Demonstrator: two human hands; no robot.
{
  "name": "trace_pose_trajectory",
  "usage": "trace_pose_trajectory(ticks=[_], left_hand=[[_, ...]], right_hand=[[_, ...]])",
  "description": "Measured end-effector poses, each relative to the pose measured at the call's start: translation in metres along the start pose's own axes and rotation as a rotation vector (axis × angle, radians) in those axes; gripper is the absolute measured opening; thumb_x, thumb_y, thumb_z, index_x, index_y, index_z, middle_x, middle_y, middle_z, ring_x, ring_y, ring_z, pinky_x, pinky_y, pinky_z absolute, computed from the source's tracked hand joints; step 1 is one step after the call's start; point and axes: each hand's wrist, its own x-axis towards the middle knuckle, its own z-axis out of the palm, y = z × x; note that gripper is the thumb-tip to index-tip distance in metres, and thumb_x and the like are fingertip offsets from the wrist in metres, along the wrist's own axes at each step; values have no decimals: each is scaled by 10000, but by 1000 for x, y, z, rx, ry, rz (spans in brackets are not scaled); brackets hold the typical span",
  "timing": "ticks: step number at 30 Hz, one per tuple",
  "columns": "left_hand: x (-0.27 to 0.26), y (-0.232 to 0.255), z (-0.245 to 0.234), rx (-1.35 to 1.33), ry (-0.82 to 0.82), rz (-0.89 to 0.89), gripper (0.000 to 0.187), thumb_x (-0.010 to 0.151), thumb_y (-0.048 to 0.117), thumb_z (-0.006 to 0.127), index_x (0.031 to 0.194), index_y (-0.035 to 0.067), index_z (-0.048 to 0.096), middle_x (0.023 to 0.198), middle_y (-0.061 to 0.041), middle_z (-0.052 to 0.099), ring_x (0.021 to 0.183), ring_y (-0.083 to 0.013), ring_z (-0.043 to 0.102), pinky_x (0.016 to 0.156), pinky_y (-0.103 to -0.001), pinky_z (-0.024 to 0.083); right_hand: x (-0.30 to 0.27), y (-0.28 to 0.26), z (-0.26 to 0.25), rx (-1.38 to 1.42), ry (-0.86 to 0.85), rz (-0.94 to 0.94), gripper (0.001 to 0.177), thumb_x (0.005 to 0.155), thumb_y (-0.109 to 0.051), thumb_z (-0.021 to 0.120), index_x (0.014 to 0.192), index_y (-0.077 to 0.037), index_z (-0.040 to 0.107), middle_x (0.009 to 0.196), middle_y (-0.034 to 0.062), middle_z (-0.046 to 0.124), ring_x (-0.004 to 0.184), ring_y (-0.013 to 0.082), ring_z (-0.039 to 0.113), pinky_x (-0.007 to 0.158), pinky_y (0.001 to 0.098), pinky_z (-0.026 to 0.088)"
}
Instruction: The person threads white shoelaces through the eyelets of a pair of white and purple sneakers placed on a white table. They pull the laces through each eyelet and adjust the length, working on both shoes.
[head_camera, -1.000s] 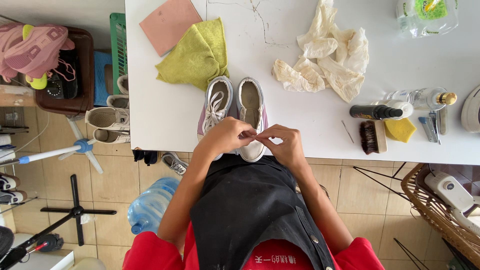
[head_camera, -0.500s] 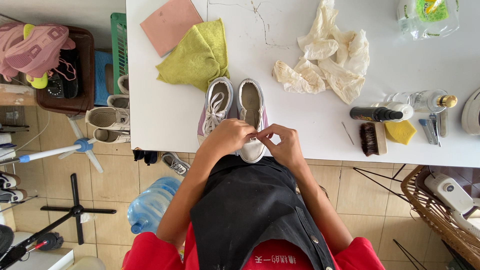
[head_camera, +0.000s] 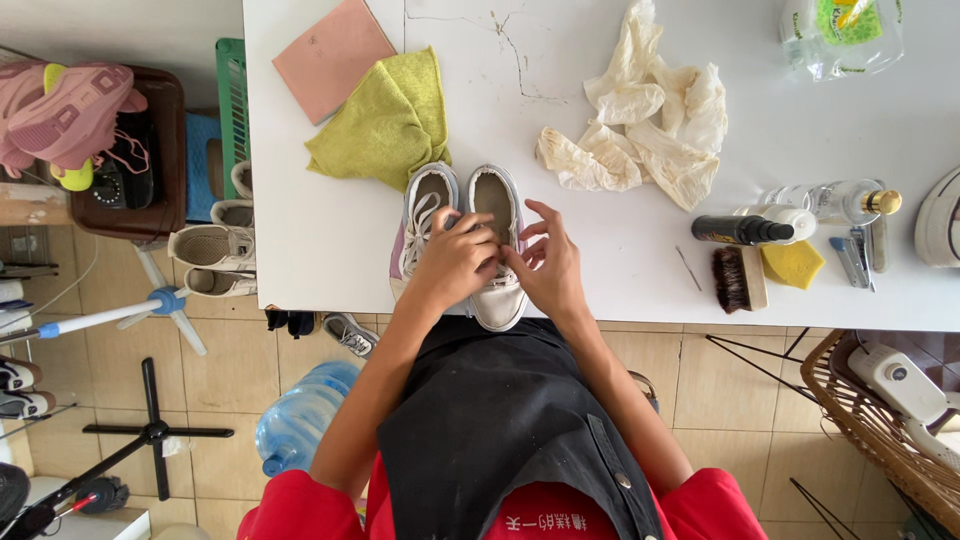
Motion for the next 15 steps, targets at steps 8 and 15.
trace_pose_trajectory(ticks=[8, 15], left_hand=[[9, 5, -4, -16, 25, -4, 113, 912, 235, 833, 815, 263, 782, 868, 93, 718, 1107, -148, 618, 966, -397, 416], [10, 4, -9, -80, 42, 24, 113, 905, 223, 842, 805, 252, 795, 863, 85, 741, 1094, -167, 629, 950, -394, 435]], right_hand=[[0, 46, -7, 457, -24, 157, 623, 985, 10, 725, 1563, 3, 492, 1095, 184, 697, 743, 229, 781, 711, 336, 664], [-15, 72, -7, 363, 2, 153, 351, 968, -88, 877, 1282, 5, 750, 1055, 176, 786, 728, 230, 814, 712, 327, 666]])
